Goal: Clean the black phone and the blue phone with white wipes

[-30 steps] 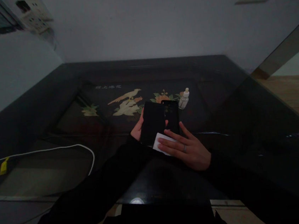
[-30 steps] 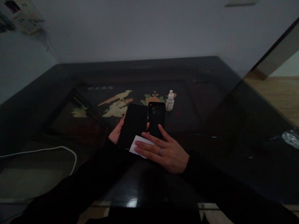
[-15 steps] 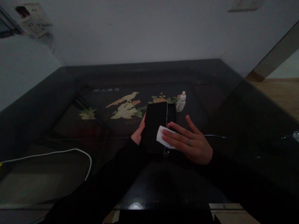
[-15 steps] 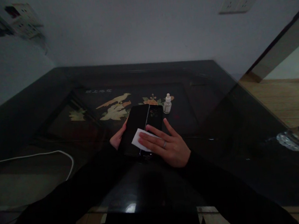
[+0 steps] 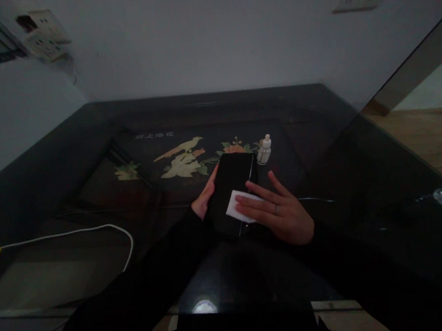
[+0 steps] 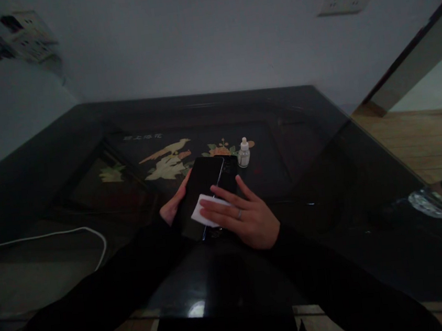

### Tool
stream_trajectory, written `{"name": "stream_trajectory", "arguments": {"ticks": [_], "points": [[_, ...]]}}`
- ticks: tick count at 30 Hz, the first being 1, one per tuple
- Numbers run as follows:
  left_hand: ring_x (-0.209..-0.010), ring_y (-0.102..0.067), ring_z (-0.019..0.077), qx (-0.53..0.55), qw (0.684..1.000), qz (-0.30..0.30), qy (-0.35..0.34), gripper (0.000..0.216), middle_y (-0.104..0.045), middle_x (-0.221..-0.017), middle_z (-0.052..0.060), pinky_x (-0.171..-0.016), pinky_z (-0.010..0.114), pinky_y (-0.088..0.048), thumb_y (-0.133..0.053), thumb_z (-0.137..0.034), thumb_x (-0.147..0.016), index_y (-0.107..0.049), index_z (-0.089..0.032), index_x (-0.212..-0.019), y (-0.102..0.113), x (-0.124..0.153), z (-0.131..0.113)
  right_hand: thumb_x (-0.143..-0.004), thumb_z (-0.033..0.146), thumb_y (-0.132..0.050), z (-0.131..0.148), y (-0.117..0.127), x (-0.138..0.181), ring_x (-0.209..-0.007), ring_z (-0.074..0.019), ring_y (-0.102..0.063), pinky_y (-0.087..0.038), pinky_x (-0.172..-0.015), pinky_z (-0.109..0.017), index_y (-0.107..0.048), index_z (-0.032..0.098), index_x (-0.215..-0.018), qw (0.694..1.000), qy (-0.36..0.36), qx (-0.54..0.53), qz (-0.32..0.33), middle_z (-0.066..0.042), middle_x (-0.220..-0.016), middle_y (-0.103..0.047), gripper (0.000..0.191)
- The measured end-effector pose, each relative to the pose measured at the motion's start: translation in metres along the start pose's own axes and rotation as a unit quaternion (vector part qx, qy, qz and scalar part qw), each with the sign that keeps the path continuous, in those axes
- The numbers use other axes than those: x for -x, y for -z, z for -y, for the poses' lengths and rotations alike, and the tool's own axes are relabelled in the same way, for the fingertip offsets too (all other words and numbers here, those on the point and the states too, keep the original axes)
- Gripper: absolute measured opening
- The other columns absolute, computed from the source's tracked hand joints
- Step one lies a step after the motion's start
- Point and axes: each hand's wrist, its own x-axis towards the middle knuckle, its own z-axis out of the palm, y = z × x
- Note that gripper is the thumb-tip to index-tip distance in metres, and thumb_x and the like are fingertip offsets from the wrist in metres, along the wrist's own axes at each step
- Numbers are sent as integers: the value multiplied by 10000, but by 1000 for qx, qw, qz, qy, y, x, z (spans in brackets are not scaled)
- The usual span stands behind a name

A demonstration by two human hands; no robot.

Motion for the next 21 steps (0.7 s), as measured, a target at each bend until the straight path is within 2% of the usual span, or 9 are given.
{"name": "stream_trajectory", "arguments": {"ticks": [2,4,9,11,13,16,19,21], "points": [[-1241,-453,206,1,1000,-9,-4,576,-485,-1358,48,-1077,349,-276,-434,-236,-869,-257,-237,-1418,-1,0,1,-893,57,-366,-6,1,-1,-1353,-202,-250,-143,-1104,-569,-410,217,-1326,999,-40,8,-17,-34,-1302,-534,464],[-1228,-468,197,-4,1000,-12,-6,560,-502,-1343,43,-1080,338,-270,-429,-242,-874,-274,-240,-1412,1,0,0,-884,39,-364,-4,-1,0,-1354,-210,-249,-153,-1099,-577,-404,196,-1330,999,-47,-1,-19,-49,-1312,-523,474],[-1017,-620,274,-18,999,27,17,606,-553,-1280,103,-986,499,-349,-407,-281,-887,-153,-308,-1436,12,-4,-5,-936,118,-306,22,-8,2,-1343,-195,-280,-137,-1113,-552,-418,170,-1316,999,17,-34,22,-45,-1298,-539,400],[-1015,-619,281,-23,999,32,28,624,-544,-1289,106,-969,505,-364,-419,-280,-883,-135,-311,-1438,14,-5,-5,-939,128,-312,23,-8,2,-1340,-190,-286,-122,-1116,-548,-432,185,-1307,999,31,-26,27,-36,-1284,-553,391],[-1037,-608,254,-24,999,18,10,592,-545,-1292,89,-978,449,-379,-424,-283,-882,-199,-288,-1430,13,-5,-4,-933,130,-338,16,-5,1,-1343,-194,-279,-104,-1114,-558,-428,199,-1311,999,26,-11,17,-26,-1269,-567,395],[-1054,-595,221,-16,1000,3,3,543,-517,-1327,61,-945,397,-425,-421,-270,-882,-276,-291,-1405,8,-1,-3,-904,89,-383,-4,3,0,-1350,-204,-262,-110,-1108,-576,-366,238,-1354,999,-26,24,-21,-12,-1283,-553,474],[-980,-625,277,-27,996,60,61,614,-521,-1317,86,-837,476,-477,-463,-284,-863,-204,-340,-1417,2,3,-7,-876,39,-400,-20,11,-3,-1354,-208,-248,-135,-1102,-585,-291,297,-1388,993,-89,49,-52,3,-1324,-509,584],[-942,-638,304,-38,993,88,75,676,-540,-1294,98,-790,489,-491,-504,-294,-841,-165,-351,-1423,1,4,-9,-875,36,-393,-25,13,-5,-1357,-209,-235,-150,-1097,-591,-281,320,-1390,989,-122,53,-64,9,-1338,-492,599]]}}
